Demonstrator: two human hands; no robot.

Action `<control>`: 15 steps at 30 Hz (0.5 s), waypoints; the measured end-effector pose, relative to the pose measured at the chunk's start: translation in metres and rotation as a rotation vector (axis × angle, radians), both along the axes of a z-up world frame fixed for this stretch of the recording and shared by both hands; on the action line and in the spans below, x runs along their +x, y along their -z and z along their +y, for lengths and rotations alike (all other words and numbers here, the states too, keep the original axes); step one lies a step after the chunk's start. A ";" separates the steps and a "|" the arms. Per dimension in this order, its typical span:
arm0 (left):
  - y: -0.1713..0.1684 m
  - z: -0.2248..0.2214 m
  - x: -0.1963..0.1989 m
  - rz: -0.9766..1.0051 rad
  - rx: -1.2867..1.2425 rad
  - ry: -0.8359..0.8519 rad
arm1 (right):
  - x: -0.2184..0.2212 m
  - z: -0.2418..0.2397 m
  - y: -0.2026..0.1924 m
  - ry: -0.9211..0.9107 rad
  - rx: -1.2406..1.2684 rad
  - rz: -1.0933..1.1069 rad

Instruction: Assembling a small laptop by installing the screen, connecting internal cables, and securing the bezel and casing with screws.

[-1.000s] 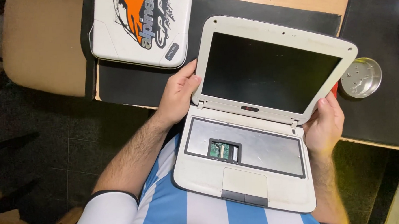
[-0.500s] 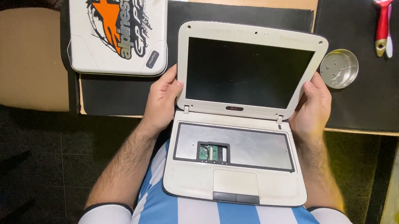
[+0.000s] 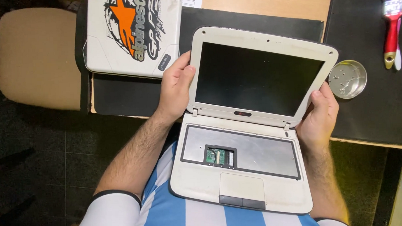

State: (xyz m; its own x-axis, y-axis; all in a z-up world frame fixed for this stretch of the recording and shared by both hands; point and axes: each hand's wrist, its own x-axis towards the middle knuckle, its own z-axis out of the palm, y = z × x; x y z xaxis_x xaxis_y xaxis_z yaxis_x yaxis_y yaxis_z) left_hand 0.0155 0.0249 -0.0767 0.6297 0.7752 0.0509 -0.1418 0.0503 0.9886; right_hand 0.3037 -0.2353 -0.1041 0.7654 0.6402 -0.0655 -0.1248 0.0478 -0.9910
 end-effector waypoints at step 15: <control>-0.007 -0.006 -0.001 0.045 0.068 -0.046 | 0.038 -0.008 0.046 -0.023 -0.028 -0.072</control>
State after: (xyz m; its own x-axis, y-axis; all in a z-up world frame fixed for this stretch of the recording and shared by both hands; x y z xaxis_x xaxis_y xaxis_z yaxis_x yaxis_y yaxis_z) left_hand 0.0143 0.0193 -0.0697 0.5964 0.7990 0.0772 -0.0982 -0.0228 0.9949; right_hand 0.3417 -0.2430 -0.1501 0.7538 0.6565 -0.0288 -0.0537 0.0178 -0.9984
